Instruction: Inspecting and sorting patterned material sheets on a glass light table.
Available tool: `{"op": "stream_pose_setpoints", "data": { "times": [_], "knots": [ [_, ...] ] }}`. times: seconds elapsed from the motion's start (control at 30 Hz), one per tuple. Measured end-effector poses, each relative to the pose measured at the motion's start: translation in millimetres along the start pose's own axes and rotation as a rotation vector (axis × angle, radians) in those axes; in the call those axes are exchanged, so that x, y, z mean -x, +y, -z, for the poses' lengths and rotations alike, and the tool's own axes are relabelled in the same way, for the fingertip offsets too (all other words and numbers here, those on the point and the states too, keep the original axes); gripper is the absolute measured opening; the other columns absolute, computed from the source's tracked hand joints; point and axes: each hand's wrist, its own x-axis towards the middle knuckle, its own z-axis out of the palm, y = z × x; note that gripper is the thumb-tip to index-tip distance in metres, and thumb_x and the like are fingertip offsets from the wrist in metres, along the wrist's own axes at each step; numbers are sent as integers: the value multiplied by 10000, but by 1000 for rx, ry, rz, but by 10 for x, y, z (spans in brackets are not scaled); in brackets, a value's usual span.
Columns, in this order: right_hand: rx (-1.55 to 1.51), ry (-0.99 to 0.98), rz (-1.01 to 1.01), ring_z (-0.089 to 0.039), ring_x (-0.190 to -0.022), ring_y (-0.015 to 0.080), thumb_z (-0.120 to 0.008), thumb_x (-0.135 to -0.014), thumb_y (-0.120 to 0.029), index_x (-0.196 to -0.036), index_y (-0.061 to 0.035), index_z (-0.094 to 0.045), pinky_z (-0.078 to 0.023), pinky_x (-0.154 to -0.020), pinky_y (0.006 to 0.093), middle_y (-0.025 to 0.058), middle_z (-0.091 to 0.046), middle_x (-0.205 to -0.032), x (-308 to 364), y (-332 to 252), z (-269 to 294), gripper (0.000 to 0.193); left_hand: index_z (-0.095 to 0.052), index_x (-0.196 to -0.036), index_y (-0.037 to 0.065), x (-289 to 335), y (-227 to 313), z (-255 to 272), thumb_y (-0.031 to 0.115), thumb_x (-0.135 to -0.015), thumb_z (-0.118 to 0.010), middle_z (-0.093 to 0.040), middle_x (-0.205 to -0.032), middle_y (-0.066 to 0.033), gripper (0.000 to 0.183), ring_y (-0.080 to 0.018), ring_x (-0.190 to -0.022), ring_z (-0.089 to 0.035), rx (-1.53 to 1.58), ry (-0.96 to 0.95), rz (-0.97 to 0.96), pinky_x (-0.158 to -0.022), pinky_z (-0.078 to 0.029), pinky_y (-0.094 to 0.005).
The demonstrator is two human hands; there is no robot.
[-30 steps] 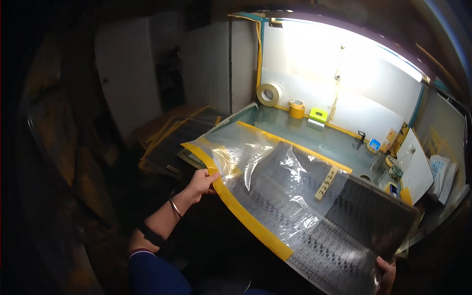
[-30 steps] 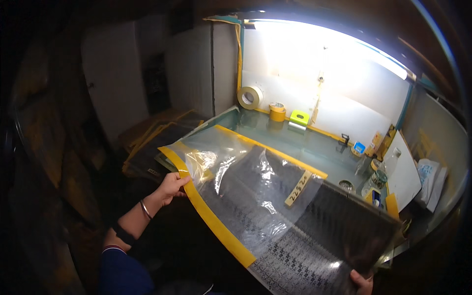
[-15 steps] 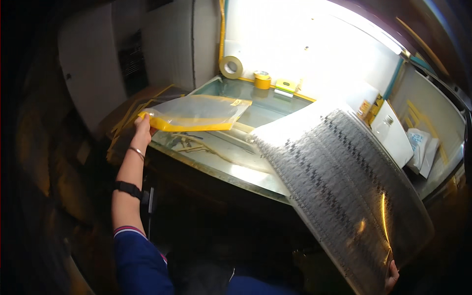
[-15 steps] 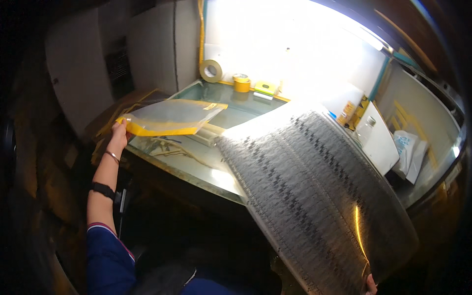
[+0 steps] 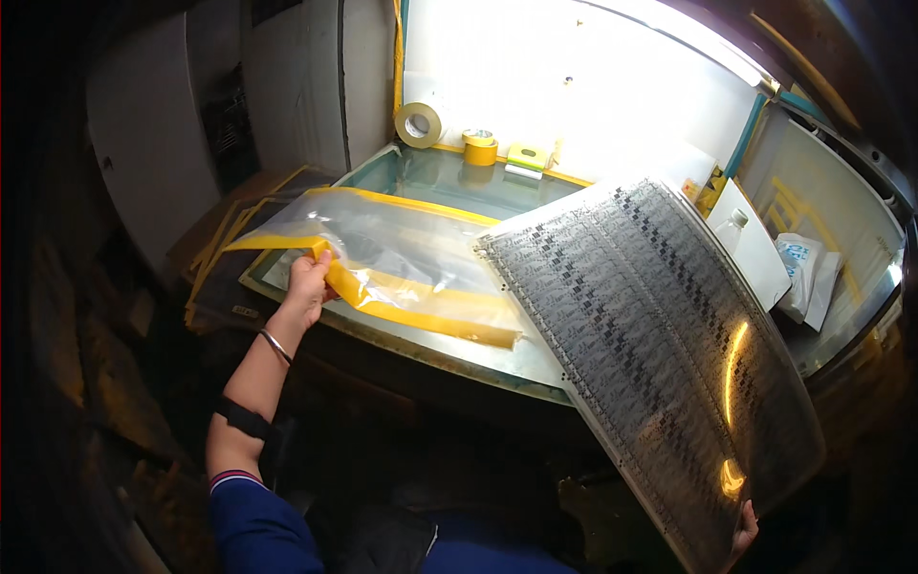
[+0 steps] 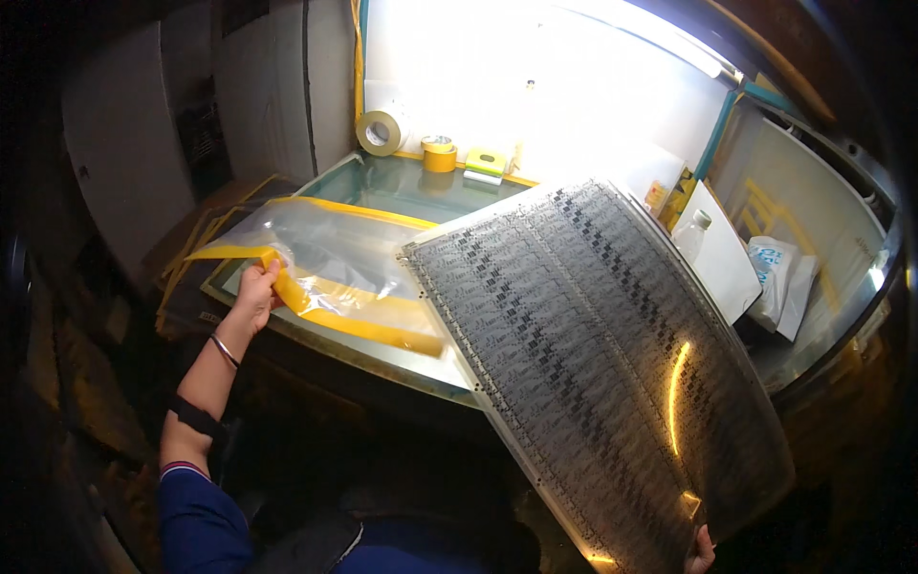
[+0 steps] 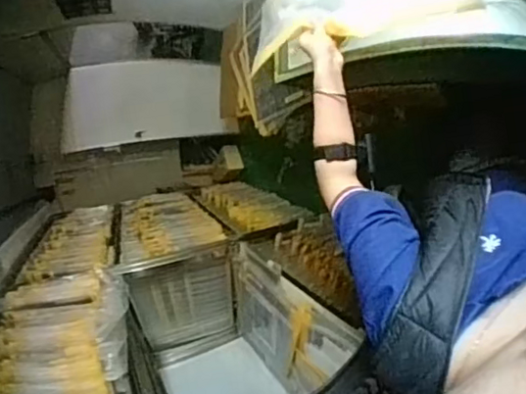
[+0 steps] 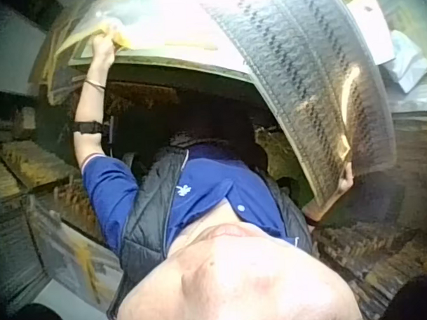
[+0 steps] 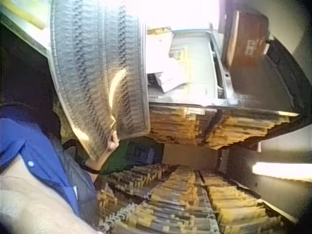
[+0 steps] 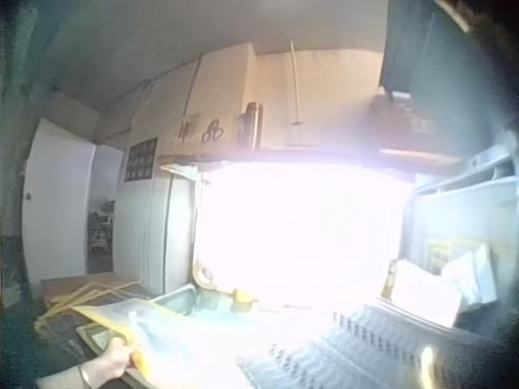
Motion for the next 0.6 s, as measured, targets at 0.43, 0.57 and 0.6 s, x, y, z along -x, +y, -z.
{"op": "stream_pose_setpoints", "data": {
  "times": [0.43,0.57,0.6],
  "knots": [
    [-47,-63,-26,-613,-944,283,-548,-665,15,-1262,34,-389,-517,-823,395,175,-572,-1117,-130,-90,61,618,-416,-1190,-20,100,1,-793,124,-926,-478,-523,-1111,-135,307,-233,-992,-549,170,-256,117,-832,-488,-382],
    [-100,-102,-6,-613,-943,283,-547,-664,15,-1261,35,-389,-518,-821,395,176,-572,-1116,-145,-56,-34,618,-443,-1160,-17,381,358,-674,259,-857,-614,-486,-1163,-123,444,-230,-1035,-513,-80,-174,133,-826,-456,-352],
    [-116,-112,-7,-614,-942,283,-547,-664,14,-1261,35,-389,-518,-821,395,176,-572,-1116,-147,-36,-62,618,-432,-1154,-21,449,445,-621,303,-825,-662,-450,-1207,-130,516,-245,-1087,-484,-142,-163,119,-844,-440,-342]
  ]
}}
